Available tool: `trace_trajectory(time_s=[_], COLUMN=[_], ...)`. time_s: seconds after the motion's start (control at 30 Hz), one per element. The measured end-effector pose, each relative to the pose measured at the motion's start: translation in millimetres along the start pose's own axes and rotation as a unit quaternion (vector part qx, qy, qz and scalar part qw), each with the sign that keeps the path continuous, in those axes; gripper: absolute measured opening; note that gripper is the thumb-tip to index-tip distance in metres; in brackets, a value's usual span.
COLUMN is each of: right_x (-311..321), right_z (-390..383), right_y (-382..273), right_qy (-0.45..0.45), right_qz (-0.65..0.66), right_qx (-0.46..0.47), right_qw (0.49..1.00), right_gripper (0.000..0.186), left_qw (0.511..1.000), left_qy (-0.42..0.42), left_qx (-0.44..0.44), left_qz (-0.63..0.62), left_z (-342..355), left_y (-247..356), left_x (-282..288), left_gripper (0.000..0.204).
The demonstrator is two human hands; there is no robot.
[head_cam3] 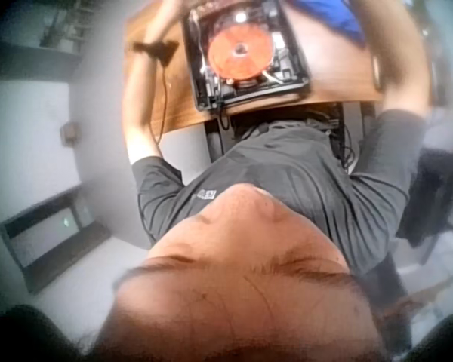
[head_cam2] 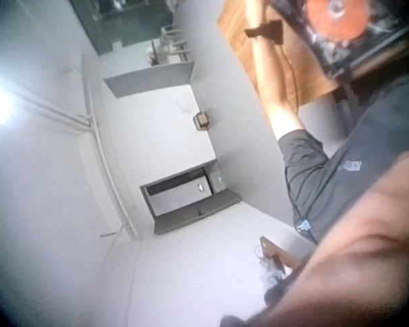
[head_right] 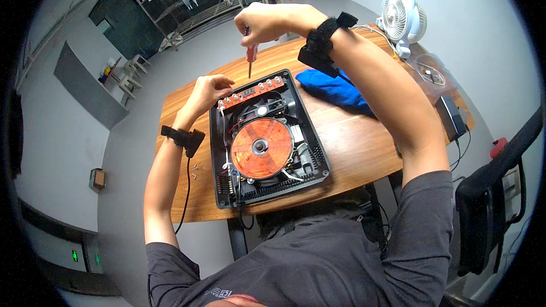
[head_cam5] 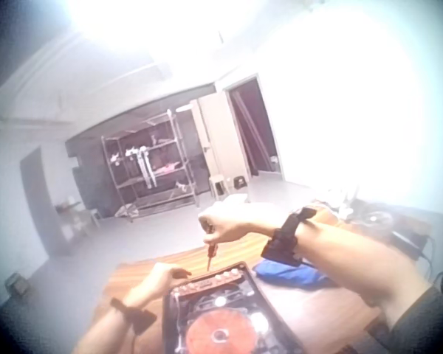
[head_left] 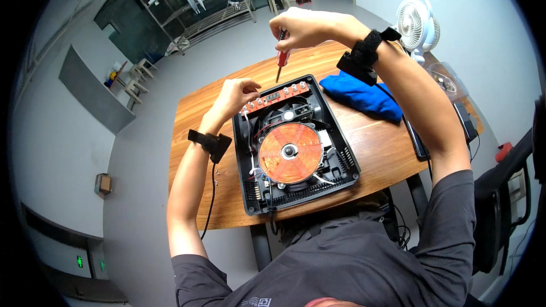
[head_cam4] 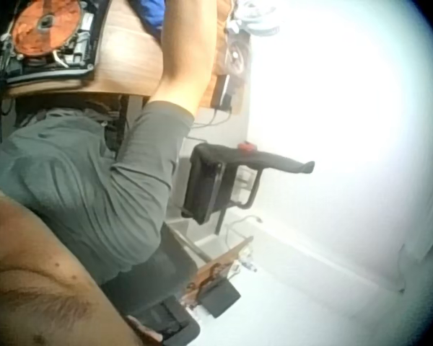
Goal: The person cleans the interior of a disassembled electronic device with a blue cloth, then uses a screwdriver to tighten screws on the internal components. They reposition a circuit board, secure it with screws, and finally close the device's casing.
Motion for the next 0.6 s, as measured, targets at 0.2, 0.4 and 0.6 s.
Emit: trace_trajectory(time_s=[0.2,0.4,0.6], right_x=[10.5,10.4,10.7], right_z=[-11.5,-14.5,-16.1], right_y=[-6.7,-11.4,-11.7], right_qy=[0.050,0.069,0.068], right_qz=[0.009,0.011,0.022], right_qx=[0.017,0.042,0.031], right_qw=[0.999,0.997,0.997], right_gripper=[0.035,0.036,0.037], left_qw=[1.000,0.999,0.999], left_qy=[-0.009,0.000,0.011], left_qx=[-0.013,0.004,0.000], left_qz=[-0.022,-0.046,-0.035], left_z=[-0.8,0.7,4.6], left_y=[12.5,11.6,9.9], left_x=[-11.1,-15.2,-14.8], left_gripper=[0.017,0.017,0.019])
Point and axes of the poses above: each hand's wrist, its own z-axis towards the middle knuckle, its own x-axis out of the back of the hand, y = z × x, the point moved 8 cm from there along z, towards the middle knuckle, and after that the axes turned 13 degrees about y, right-handed, at the moved point
